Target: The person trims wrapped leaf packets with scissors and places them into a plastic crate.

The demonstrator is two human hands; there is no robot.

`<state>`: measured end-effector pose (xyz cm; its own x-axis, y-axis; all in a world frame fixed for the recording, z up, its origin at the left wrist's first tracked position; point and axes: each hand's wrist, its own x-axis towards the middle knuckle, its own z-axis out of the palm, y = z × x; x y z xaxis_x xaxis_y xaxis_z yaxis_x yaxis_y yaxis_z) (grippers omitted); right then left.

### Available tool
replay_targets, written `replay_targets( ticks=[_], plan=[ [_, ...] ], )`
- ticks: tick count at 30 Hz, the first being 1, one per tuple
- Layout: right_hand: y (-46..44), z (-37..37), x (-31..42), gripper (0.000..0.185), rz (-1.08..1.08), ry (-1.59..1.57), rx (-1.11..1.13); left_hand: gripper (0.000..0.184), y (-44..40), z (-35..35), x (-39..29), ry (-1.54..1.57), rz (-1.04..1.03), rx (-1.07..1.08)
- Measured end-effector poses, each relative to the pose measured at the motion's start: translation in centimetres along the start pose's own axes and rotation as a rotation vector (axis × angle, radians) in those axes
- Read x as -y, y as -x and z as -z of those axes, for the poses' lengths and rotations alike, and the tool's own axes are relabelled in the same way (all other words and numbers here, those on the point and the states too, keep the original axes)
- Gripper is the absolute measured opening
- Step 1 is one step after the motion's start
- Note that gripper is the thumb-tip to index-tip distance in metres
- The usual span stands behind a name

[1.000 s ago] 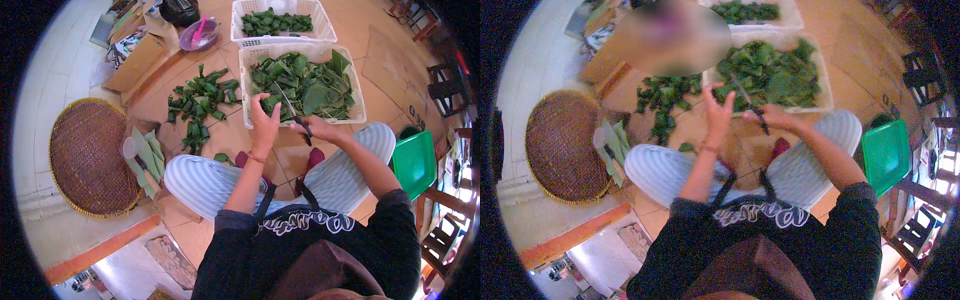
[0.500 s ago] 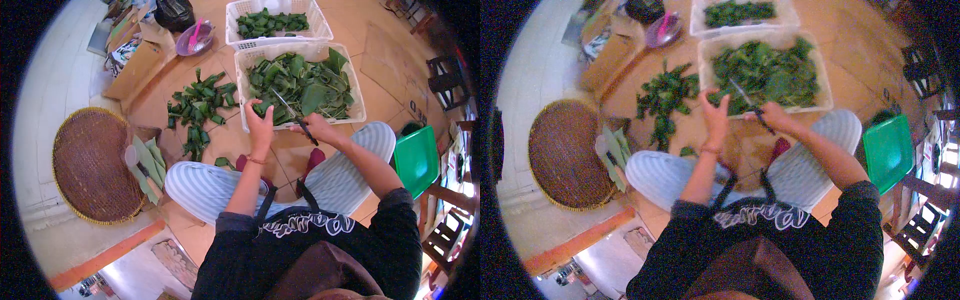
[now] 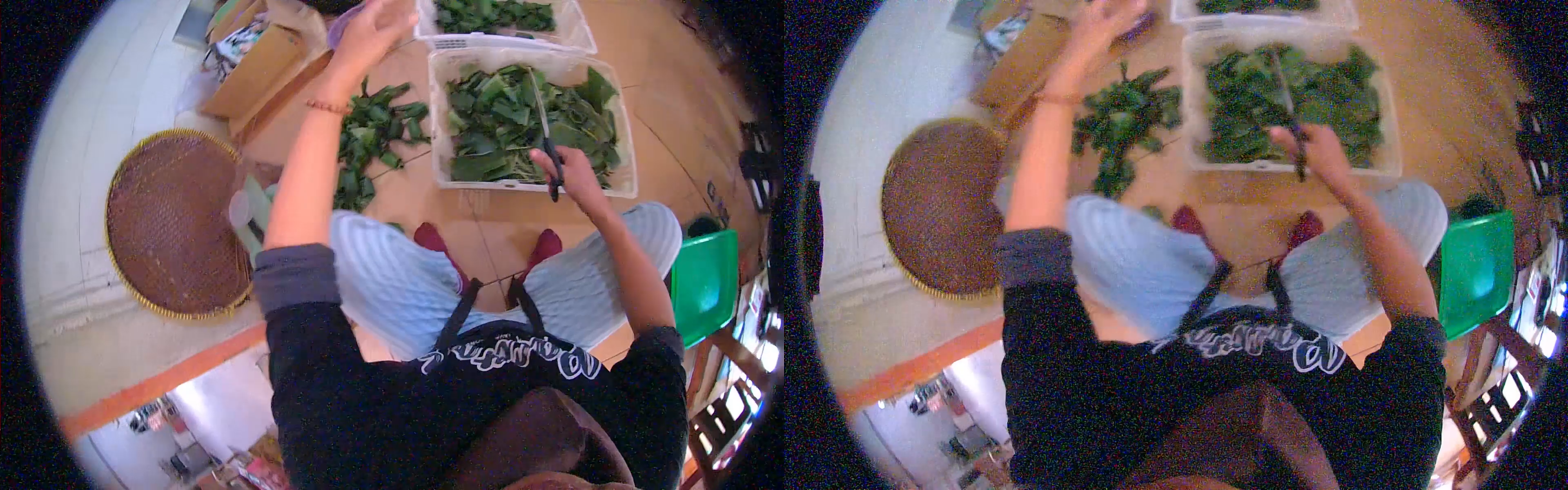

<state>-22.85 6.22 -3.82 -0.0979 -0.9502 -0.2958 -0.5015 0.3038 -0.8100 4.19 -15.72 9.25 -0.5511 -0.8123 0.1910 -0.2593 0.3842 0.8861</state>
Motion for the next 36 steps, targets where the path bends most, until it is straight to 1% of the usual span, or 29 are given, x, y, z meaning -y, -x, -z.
replay_targets(
  ticks=[2, 3, 4, 5, 6, 7, 8, 9, 10, 12, 14, 15, 18, 21, 23, 24, 25, 27, 29, 31, 32, 34, 36],
  plan=[
    [0.0, -0.4, 0.1, 0.059, 0.019, 0.023, 0.032, 0.048, 5.0, 1.7, 2.3, -0.277, 0.04, 0.07],
    [1.0, 0.0, 2.3, 0.042, -0.036, 0.026, 0.095, 0.045, 7.8, 2.3, 4.4, -0.41, 0.061, 0.105],
    [1.0, -0.4, 1.7, 0.042, -0.009, 0.07, 0.079, 0.044, 10.7, 3.0, 11.4, -0.308, 0.202, 0.196],
    [0.8, -0.6, 0.3, 0.042, 0.023, 0.116, 0.069, 0.039, 14.5, 1.9, 12.0, -0.27, 0.272, 0.18],
    [0.3, -0.9, -0.4, 0.043, 0.059, 0.162, 0.063, 0.04, 17.1, 0.8, 13.3, -0.571, 0.379, 0.29],
    [0.3, -1.1, -0.3, 0.043, 0.024, 0.159, 0.097, 0.041, 20.4, -0.6, 12.5, -0.673, 0.302, 0.311],
    [0.5, -1.1, 0.2, 0.043, -0.015, 0.157, 0.129, 0.042, 25.2, -1.9, 23.2, -0.516, 0.232, 0.318],
    [0.6, -1.2, 0.5, 0.043, -0.055, 0.158, 0.156, 0.031, 28.0, -3.9, 24.5, -0.511, 0.255, 0.238],
    [0.6, -1.4, 0.3, 0.044, -0.05, 0.16, 0.15, 0.021, 30.8, -5.9, 25.6, -0.503, 0.275, 0.157],
    [0.4, -1.8, -0.6, 0.047, -0.046, 0.162, 0.126, 0.014, 33.8, -8.3, 24.0, -0.65, 0.262, 0.068],
    [0.0, -2.3, -2.6, 0.045, 0.014, 0.193, 0.107, 0.013, 35.0, -9.2, 24.3, -0.912, 0.282, 0.242],
    [0.2, -2.4, -1.8, 0.044, 0.043, 0.207, 0.094, 0.013, 35.1, -9.6, 24.1, -1.043, 0.287, 0.334],
    [1.1, -2.5, 1.0, 0.04, -0.075, 0.194, 0.158, 0.014, 35.6, -10.1, 23.2, -1.086, 0.174, 0.283],
    [0.2, -2.8, 0.6, 0.041, 0.004, 0.299, 0.172, 0.014, 35.1, -10.8, 24.8, -1.104, 0.202, 0.35],
    [0.0, -3.0, 0.2, 0.041, 0.084, 0.357, 0.158, 0.014, 36.3, -11.8, 28.6, -0.949, 0.371, 0.281],
    [-0.1, -3.2, 0.0, 0.041, 0.146, 0.371, 0.146, 0.014, 35.8, -11.5, 28.1, -0.872, 0.453, 0.247],
    [-0.3, -3.2, -0.1, 0.042, 0.21, 0.383, 0.132, 0.014, 35.5, -11.0, 27.6, -0.891, 0.473, 0.241],
    [-0.4, -3.2, 0.0, 0.043, 0.224, 0.364, 0.13, 0.015, 35.0, -9.6, 25.8, -0.932, 0.513, 0.234],
    [-0.1, -3.4, 0.6, 0.044, 0.252, 0.375, 0.124, 0.018, 34.4, -7.5, 24.9, -0.713, 0.381, 0.009],
    [-0.2, -3.3, 1.0, 0.045, 0.297, 0.422, 0.108, 0.025, 32.1, -5.1, 20.3, -0.551, 0.332, -0.256],
    [-0.2, -3.4, 1.1, 0.046, 0.302, 0.401, 0.096, 0.03, 29.7, -3.4, 15.2, -0.497, 0.348, -0.414],
    [-0.2, -3.8, 1.6, 0.048, 0.317, 0.362, 0.073, 0.033, 25.7, -0.8, 12.4, -0.063, 0.265, -0.694],
    [0.5, -3.7, 4.0, 0.048, 0.275, 0.329, 0.115, 0.033, 22.8, 3.5, 9.5, -0.197, 0.363, -0.677]
  ],
)
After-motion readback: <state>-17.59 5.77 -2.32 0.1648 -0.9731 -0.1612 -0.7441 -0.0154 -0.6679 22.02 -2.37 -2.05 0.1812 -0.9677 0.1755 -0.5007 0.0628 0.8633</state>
